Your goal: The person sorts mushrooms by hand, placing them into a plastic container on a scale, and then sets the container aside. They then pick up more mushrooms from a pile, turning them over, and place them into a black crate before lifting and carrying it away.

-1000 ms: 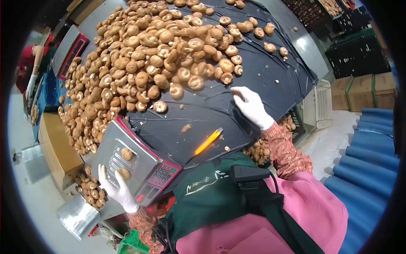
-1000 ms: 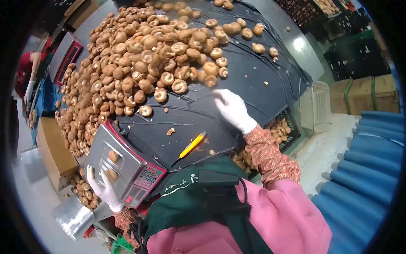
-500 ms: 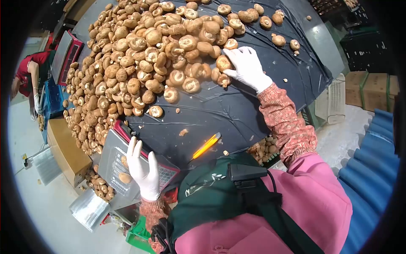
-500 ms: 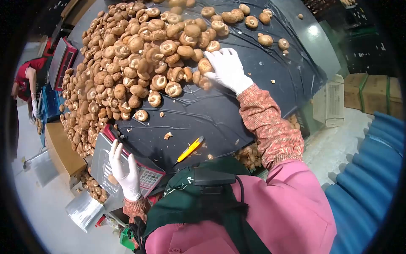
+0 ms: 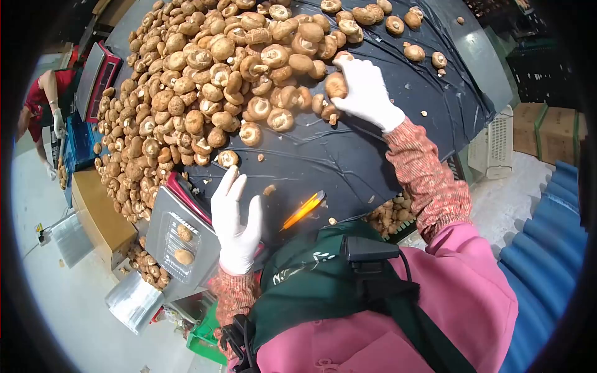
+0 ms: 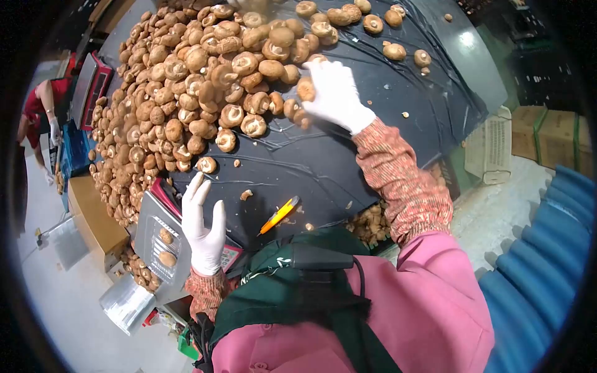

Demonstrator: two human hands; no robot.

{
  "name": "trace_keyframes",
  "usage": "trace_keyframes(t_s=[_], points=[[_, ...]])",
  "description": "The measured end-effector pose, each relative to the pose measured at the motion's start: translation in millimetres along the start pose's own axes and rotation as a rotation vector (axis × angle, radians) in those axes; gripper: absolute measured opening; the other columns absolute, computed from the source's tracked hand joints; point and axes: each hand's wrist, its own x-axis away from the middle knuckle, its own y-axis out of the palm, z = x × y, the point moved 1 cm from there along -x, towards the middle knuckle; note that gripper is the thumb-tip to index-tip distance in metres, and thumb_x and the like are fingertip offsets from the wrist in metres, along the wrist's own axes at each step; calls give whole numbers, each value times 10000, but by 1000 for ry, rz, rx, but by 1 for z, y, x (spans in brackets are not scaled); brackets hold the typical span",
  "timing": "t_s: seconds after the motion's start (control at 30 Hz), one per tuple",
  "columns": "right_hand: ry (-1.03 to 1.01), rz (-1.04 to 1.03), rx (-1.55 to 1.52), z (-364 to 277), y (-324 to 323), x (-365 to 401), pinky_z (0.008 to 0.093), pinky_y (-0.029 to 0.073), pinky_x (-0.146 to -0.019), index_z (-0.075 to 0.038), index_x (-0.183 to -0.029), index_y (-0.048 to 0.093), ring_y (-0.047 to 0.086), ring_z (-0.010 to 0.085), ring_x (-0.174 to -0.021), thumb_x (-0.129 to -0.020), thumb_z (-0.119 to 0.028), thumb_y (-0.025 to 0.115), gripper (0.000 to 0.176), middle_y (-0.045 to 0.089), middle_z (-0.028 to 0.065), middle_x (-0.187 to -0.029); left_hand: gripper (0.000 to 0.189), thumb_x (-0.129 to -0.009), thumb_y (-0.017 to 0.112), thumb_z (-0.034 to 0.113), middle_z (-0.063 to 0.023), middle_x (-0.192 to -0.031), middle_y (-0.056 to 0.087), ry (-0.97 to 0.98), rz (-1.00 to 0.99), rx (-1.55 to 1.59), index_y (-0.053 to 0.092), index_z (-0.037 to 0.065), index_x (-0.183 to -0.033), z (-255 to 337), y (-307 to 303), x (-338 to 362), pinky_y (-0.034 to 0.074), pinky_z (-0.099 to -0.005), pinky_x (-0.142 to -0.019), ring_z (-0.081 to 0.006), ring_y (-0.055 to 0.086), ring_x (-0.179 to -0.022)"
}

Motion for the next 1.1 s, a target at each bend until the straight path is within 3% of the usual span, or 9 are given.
trace_keyframes(t_s=[0.1, 0.23, 0.33, 0.37, 0.53, 0.73, 0.83, 0.97, 1.1], points=[[153, 202, -474, 6, -16, 28, 431, 485, -959, -47, -1341, 523, 592, 316, -1103, -770, -303, 750, 666, 618, 157, -1188, 449, -817, 661, -62, -194, -1369, 568, -2, -13, 66, 611, 7, -1258, 3, 9, -3, 422, -411, -1082, -333, 558, -1265], [603, -11, -2270, 24, -35, 69, 466, 521, -992, -13, -1382, 511, 639, 295, -1083, -944, -402, 658, 604, 616, 178, -1274, 464, -797, 723, 4, -187, -1344, 598, 47, -44, 106, 623, 24, -1249, 2, 26, -6, 471, -388, -999, -326, 595, -1179], [590, -47, -2650, 25, -27, 86, 539, 529, -965, -52, -1395, 512, 649, 355, -1023, -961, -487, 605, 622, 630, 190, -1247, 466, -794, 727, 11, -183, -1344, 599, 78, -93, 151, 623, 27, -1249, 8, 36, -13, 479, -387, -978, -321, 598, -1169], [620, -9, -2561, 21, -31, 90, 472, 470, -967, 4, -1380, 478, 533, 249, -942, -968, -457, 593, 629, 524, 176, -1177, 467, -794, 728, 13, -181, -1345, 600, 86, -109, 163, 623, 28, -1249, 10, 38, -15, 481, -387, -971, -319, 599, -1165], [590, -33, -2507, 12, -35, 93, 441, 487, -917, -14, -1399, 469, 530, 235, -922, -998, -500, 541, 634, 545, 180, -1152, 441, -812, 695, -22, -194, -1344, 592, 134, -180, 192, 616, 11, -1244, 23, 43, -29, 449, -399, -1051, -342, 578, -1237], [545, -114, -2545, 16, -35, 95, 535, 544, -943, -63, -1412, 497, 675, 346, -1010, -1000, -474, 551, 585, 616, 214, -1285, 440, -810, 698, -15, -187, -1341, 597, 151, -212, 186, 617, 2, -1242, 23, 45, -29, 454, -397, -1042, -338, 579, -1235], [664, -65, -1921, 22, -69, 125, 465, 524, -916, -40, -1364, 514, 593, 269, -975, -975, -416, 601, 548, 591, 166, -1180, 436, -811, 696, -17, -185, -1341, 597, 114, -202, 193, 617, 1, -1239, 20, 41, -26, 450, -396, -1048, -339, 578, -1237], [282, -1014, -664, 56, -138, 147, 382, 539, -809, -28, -1237, 637, 661, 235, -888, -804, -272, 749, 509, 682, 116, -1050, 423, -821, 687, -20, -182, -1342, 597, 33, -190, 242, 617, 9, -1237, 9, 43, -20, 436, -397, -1070, -336, 566, -1265], [139, -692, -320, 56, -123, 151, 367, 541, -812, -8, -1140, 666, 692, 272, -904, -809, -284, 745, 438, 698, 157, -991, 405, -841, 673, -3, -174, -1355, 590, -8, -200, 289, 618, 24, -1242, 6, 55, -15, 432, -390, -1073, -322, 566, -1276]])
